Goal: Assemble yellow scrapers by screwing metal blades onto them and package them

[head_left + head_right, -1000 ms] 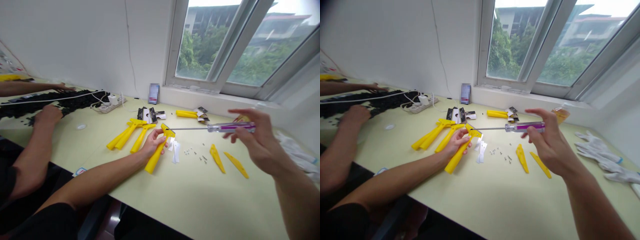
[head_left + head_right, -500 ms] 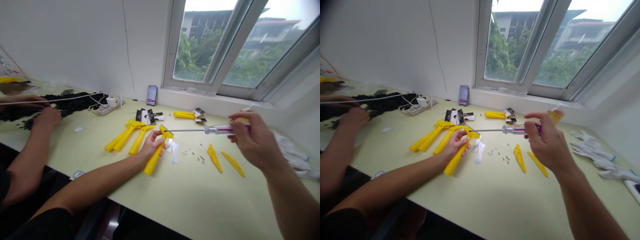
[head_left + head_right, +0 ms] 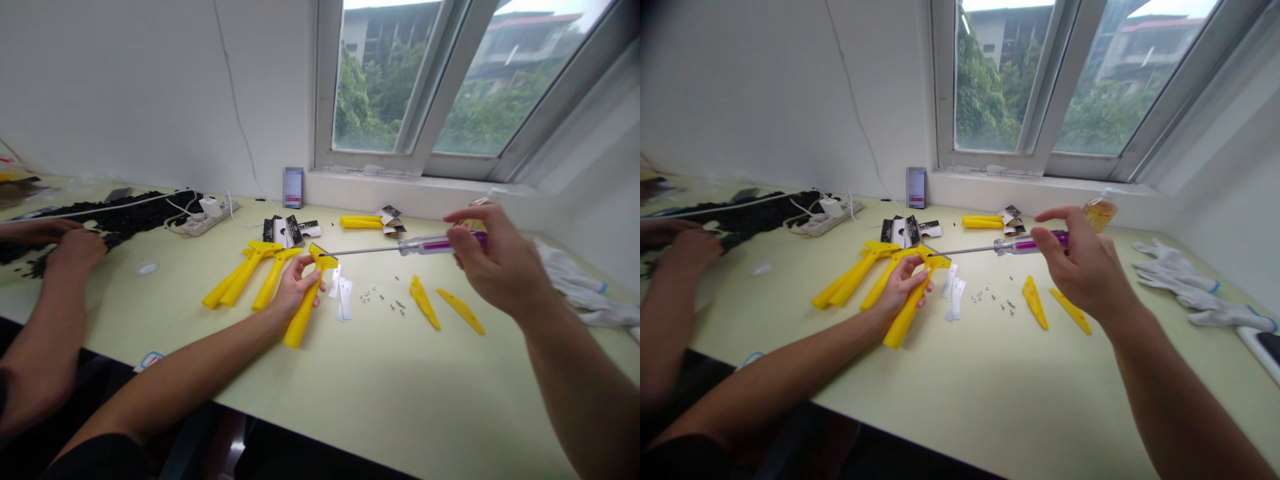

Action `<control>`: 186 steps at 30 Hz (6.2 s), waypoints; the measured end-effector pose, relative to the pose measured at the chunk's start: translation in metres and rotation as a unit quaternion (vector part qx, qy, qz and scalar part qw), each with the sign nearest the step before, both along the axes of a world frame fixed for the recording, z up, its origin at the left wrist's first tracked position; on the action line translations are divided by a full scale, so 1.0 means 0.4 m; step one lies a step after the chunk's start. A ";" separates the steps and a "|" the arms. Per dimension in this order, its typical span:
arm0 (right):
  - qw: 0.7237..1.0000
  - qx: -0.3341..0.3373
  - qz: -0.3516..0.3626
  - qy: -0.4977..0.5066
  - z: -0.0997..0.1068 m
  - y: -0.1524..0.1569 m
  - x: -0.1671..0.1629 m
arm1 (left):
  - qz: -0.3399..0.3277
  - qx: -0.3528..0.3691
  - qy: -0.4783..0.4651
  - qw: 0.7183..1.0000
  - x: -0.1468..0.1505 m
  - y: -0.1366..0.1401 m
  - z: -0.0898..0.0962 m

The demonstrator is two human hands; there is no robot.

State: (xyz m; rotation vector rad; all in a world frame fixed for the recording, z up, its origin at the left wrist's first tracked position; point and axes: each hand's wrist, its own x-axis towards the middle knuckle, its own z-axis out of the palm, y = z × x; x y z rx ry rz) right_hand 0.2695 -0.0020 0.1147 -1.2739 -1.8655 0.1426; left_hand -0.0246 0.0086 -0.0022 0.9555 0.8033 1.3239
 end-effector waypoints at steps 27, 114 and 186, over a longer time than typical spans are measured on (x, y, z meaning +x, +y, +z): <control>0.998 0.000 0.035 0.051 -0.019 0.011 -0.025 | 0.033 0.013 0.044 0.998 0.008 -0.007 -0.001; 0.877 -0.395 0.227 0.150 -0.079 0.027 -0.132 | 0.013 0.478 0.480 0.736 -0.004 -0.070 0.061; 0.903 -0.263 0.036 0.338 -0.049 0.090 -0.013 | 0.008 0.689 0.475 0.547 -0.051 0.014 0.062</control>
